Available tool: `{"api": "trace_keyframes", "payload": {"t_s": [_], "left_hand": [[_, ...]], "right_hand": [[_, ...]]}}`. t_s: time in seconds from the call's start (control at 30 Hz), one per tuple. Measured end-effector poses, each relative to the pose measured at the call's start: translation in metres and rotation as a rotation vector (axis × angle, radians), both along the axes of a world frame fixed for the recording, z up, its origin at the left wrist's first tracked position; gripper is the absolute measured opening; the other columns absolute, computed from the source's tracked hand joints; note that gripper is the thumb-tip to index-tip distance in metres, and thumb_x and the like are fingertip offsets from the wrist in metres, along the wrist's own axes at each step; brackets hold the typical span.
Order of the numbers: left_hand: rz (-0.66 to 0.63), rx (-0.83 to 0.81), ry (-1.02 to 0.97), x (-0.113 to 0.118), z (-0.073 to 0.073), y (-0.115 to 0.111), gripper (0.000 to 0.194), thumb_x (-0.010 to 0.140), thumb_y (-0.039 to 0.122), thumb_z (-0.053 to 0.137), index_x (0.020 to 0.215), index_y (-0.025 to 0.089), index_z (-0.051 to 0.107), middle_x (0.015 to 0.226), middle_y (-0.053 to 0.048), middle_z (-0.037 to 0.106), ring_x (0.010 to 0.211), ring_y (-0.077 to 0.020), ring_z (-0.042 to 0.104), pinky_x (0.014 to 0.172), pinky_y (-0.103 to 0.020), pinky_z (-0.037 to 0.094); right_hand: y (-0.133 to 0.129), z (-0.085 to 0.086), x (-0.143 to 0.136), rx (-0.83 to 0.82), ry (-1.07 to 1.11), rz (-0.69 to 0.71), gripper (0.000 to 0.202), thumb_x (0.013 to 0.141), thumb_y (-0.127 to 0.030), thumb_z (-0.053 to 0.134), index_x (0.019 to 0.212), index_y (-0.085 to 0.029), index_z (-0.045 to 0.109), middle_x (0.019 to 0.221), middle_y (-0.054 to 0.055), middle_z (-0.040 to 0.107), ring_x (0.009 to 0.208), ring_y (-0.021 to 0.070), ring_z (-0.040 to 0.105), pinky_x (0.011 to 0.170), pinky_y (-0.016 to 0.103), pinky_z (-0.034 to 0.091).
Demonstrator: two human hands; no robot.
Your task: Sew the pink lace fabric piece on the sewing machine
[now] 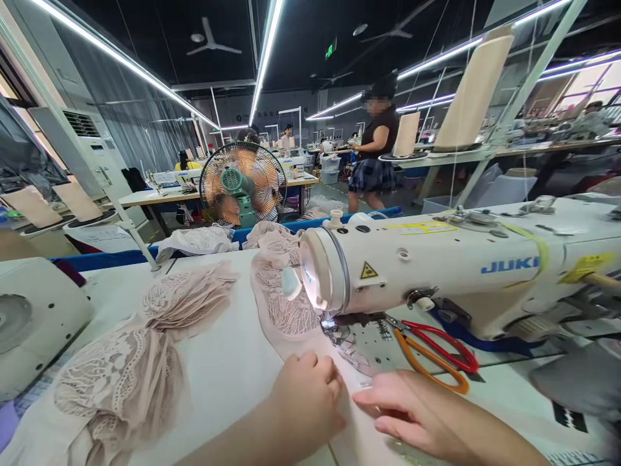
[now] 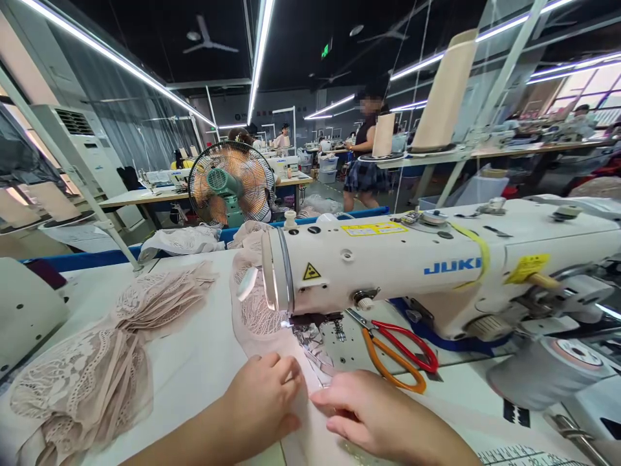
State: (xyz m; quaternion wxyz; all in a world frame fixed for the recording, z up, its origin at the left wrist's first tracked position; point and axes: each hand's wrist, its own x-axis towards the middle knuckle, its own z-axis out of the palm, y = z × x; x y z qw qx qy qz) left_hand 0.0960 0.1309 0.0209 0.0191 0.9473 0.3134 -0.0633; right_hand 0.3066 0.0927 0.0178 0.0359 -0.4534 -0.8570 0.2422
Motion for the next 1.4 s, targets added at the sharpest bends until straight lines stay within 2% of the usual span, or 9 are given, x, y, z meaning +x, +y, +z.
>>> {"api": "trace_keyframes", "payload": {"t_s": [0.27,0.57,0.73,0.83,0.9,1.0,1.13,1.2,1.4], "left_hand": [[-0.012,0.071,0.016,-0.008,0.0,0.015,0.036,0.085,0.04,0.051,0.114,0.02,0.053,0.116,-0.007,0.057,0.09,-0.0248,0.055,0.067,-0.038,0.051],[-0.007,0.065,-0.007,-0.015,-0.001,0.035,0.037,0.087,0.035,0.052,0.122,0.022,0.051,0.13,-0.007,0.052,0.101,-0.0256,0.053,0.083,-0.042,0.048],[-0.038,0.135,-0.08,-0.017,-0.005,0.041,0.034,0.091,0.034,0.047,0.123,0.022,0.053,0.132,-0.009,0.051,0.113,-0.0284,0.049,0.097,-0.054,0.037],[-0.164,0.202,-0.16,-0.015,-0.004,0.036,0.033,0.097,0.026,0.032,0.113,0.021,0.06,0.127,-0.009,0.055,0.12,-0.0262,0.044,0.105,-0.055,0.027],[-0.26,0.16,-0.175,-0.012,-0.001,0.027,0.038,0.098,0.021,0.025,0.108,0.02,0.061,0.119,-0.007,0.059,0.111,-0.0211,0.051,0.1,-0.043,0.037],[-0.249,0.029,-0.122,-0.008,0.002,0.013,0.03,0.093,0.028,0.038,0.115,0.018,0.057,0.109,-0.007,0.059,0.086,-0.0175,0.057,0.075,-0.028,0.049],[-0.253,-0.02,-0.051,-0.008,0.002,0.007,0.032,0.084,0.039,0.054,0.102,0.014,0.062,0.103,-0.007,0.057,0.085,-0.02,0.053,0.076,-0.03,0.048],[-0.284,-0.004,-0.05,-0.01,0.0,0.009,0.03,0.084,0.039,0.055,0.096,0.013,0.063,0.102,-0.007,0.058,0.086,-0.02,0.052,0.079,-0.031,0.047],[-0.301,0.056,-0.095,-0.014,-0.002,0.018,0.022,0.087,0.03,0.049,0.099,0.014,0.06,0.103,-0.005,0.058,0.084,-0.0192,0.05,0.076,-0.031,0.045]], "right_hand": [[-0.002,0.004,-0.001,0.001,0.033,-0.032,0.011,0.085,-0.024,0.052,0.088,-0.023,0.062,0.078,0.0,0.061,0.073,0.0167,0.054,0.059,0.024,0.031],[-0.002,0.005,-0.003,0.002,0.0,-0.041,0.011,0.086,-0.026,0.052,0.089,-0.023,0.062,0.08,0.0,0.062,0.075,0.0172,0.055,0.061,0.024,0.033],[-0.001,0.001,-0.001,-0.003,0.055,-0.058,0.022,0.088,-0.029,0.049,0.105,-0.025,0.063,0.084,0.003,0.064,0.077,0.0183,0.057,0.065,0.024,0.038],[-0.001,0.001,-0.001,-0.013,0.069,-0.066,0.023,0.088,-0.027,0.049,0.106,-0.024,0.063,0.087,0.004,0.065,0.08,0.0193,0.058,0.067,0.025,0.039],[-0.001,0.001,-0.002,-0.018,0.069,-0.067,0.022,0.088,-0.028,0.049,0.103,-0.024,0.064,0.087,0.005,0.065,0.08,0.0197,0.058,0.067,0.025,0.039],[-0.002,0.002,-0.003,-0.006,0.06,-0.064,0.018,0.087,-0.028,0.049,0.094,-0.022,0.064,0.085,0.004,0.065,0.078,0.0192,0.058,0.065,0.025,0.038],[-0.001,0.0,-0.004,0.005,0.059,-0.06,0.019,0.088,-0.028,0.049,0.099,-0.024,0.064,0.086,0.003,0.065,0.078,0.0189,0.058,0.064,0.024,0.038],[-0.001,-0.001,-0.005,0.013,0.055,-0.063,0.022,0.088,-0.029,0.049,0.104,-0.026,0.063,0.087,0.003,0.066,0.077,0.0189,0.059,0.064,0.024,0.038],[0.002,-0.002,-0.013,0.059,0.003,-0.104,0.021,0.087,-0.028,0.047,0.102,-0.024,0.062,0.082,0.003,0.066,0.073,0.0187,0.058,0.059,0.024,0.035]]}}
